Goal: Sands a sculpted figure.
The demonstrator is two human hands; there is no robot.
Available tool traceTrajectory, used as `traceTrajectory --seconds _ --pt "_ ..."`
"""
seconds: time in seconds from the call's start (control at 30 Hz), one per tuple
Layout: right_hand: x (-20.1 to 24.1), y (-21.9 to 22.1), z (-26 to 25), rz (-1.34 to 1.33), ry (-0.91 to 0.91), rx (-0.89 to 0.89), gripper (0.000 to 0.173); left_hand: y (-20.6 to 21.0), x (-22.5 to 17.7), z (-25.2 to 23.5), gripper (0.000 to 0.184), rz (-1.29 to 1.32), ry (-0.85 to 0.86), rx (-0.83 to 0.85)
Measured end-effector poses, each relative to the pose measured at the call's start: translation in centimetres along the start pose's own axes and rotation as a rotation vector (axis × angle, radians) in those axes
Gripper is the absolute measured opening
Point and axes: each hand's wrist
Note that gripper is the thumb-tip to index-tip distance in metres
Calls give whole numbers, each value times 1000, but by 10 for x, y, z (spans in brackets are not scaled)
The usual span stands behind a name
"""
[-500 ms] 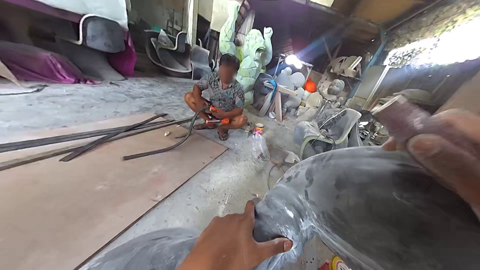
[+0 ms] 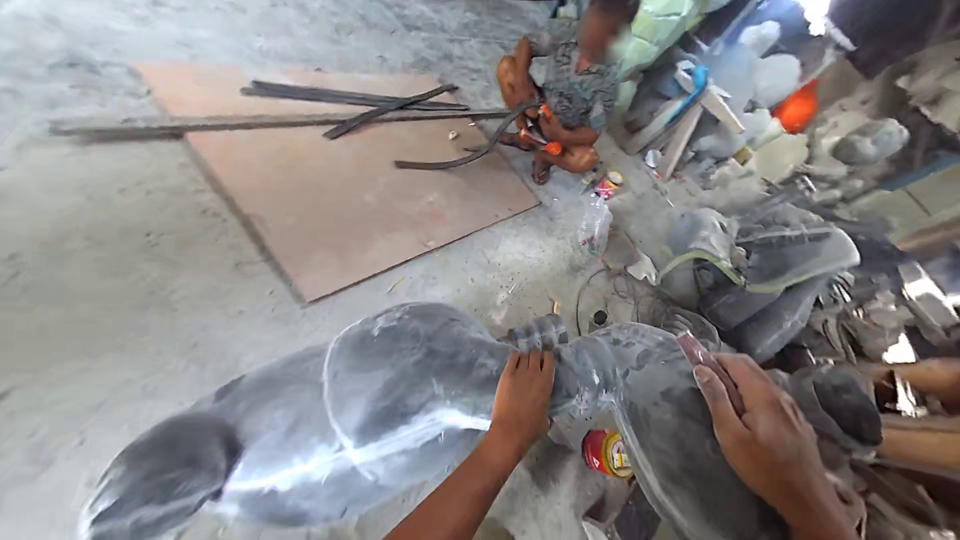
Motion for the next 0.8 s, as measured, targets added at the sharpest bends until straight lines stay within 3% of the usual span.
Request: traceTrajectory --seconds 0.07,0.2,0.27,0.43,0.57,0.67,0.8 --pt "0 1 -4 -20 -87 0 54 11 2 8 104 -18 -7 -95" --pt "-3 -2 -11 -42 -261 90 49 11 -8 2 89 18 -122 -101" --pt "-8 -3 -21 -114 -395 180 43 15 -11 -2 82 41 -150 -133" --pt "6 24 -86 -253 -854 514 36 23 -10 -4 89 86 -156 -190" --pt "40 53 -129 73 -1302 909 34 31 -12 0 89 86 -154 -199" --pt "75 64 -137 350 -1491 1209 32 39 -12 3 87 78 -105 -264" --pt "94 83 -115 512 -1654 1265 31 45 -13 9 76 105 -71 -337"
Point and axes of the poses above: each hand's wrist, its own z-axis away from the middle knuckle, its own y-axis out of the palm, x = y × z, and after that the axes turned 13 degrees about z, right-handed
